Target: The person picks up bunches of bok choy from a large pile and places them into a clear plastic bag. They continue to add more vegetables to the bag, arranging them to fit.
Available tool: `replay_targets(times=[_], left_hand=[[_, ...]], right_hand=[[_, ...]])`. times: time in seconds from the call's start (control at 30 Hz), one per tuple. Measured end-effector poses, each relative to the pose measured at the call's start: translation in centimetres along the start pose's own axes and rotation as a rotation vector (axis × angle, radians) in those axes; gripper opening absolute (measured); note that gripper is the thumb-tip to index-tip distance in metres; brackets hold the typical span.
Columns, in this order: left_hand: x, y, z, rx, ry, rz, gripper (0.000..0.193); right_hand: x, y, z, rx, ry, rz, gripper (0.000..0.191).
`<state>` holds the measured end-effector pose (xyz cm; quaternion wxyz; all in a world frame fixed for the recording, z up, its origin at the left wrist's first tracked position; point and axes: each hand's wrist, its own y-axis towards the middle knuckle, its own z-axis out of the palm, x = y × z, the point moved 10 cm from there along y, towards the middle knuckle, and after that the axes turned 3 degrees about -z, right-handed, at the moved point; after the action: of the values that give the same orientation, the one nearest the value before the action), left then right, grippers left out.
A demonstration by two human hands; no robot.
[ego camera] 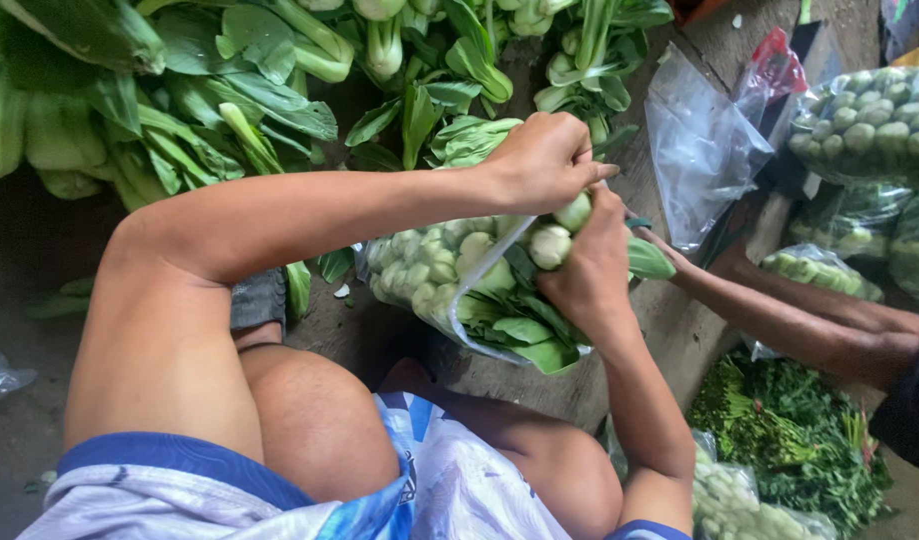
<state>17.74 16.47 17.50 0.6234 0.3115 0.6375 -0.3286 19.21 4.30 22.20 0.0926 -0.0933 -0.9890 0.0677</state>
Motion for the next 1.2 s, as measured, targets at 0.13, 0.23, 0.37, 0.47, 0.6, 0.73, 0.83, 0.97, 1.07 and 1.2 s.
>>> replay_targets(times=[0.13, 0.23, 0.37, 0.47, 0.6, 0.73, 0.83, 0.97, 1.07, 1.2], left_hand=[[-2.0, -0.6, -0.5, -0.069, 0.079, 0.146, 0.03], [-2.4, -0.9, -1.0, -0.058, 0.115, 0.149, 0.029], [-2.5, -0.9, -1.5, -0.056, 0.145, 0.111, 0.029], [-3.0, -1.1, -0.7, -0.041, 0.208, 0.142, 0.028], [-3.2, -1.1, 1.3, 0.042, 0.28, 0.149, 0.022], [-3.1, -1.6, -0.4, -0.049, 0.178, 0.153, 0.031], [-3.3, -3.5, -2.8, -0.113, 0.07, 0.243, 0.038], [0.1, -8.5, -2.7, 0.042, 0.14, 0.072, 0.064], [1.5, -10.7, -1.5, 0.183, 0.259, -0.016, 0.043], [0.0, -11.6, -0.6, 0.215, -0.129, -0.163, 0.036]], right_hand=[[0.0, 0.8, 0.3, 0.081, 0.001, 0.01, 0.104], [1.6, 1.3, -1.2, 0.094, 0.137, -0.135, 0.109], [1.8, 0.1, -3.4, 0.143, 0.787, -0.149, 0.098], [0.2, -0.9, -3.5, 0.008, 0.358, -0.077, 0.064], [1.1, -0.7, -0.1, -0.025, 0.15, -0.229, 0.06], [0.4, 0.5, 0.7, 0.009, 0.226, -0.198, 0.052], [0.7, 0.7, -1.3, 0.028, 0.283, -0.196, 0.049], [2.2, 0.2, -3.5, 0.032, 0.037, -0.271, 0.055], [1.5, 0.2, -2.0, 0.134, -0.002, -0.201, 0.06], [1.6, 0.8, -1.4, 0.081, 0.01, -0.239, 0.062]])
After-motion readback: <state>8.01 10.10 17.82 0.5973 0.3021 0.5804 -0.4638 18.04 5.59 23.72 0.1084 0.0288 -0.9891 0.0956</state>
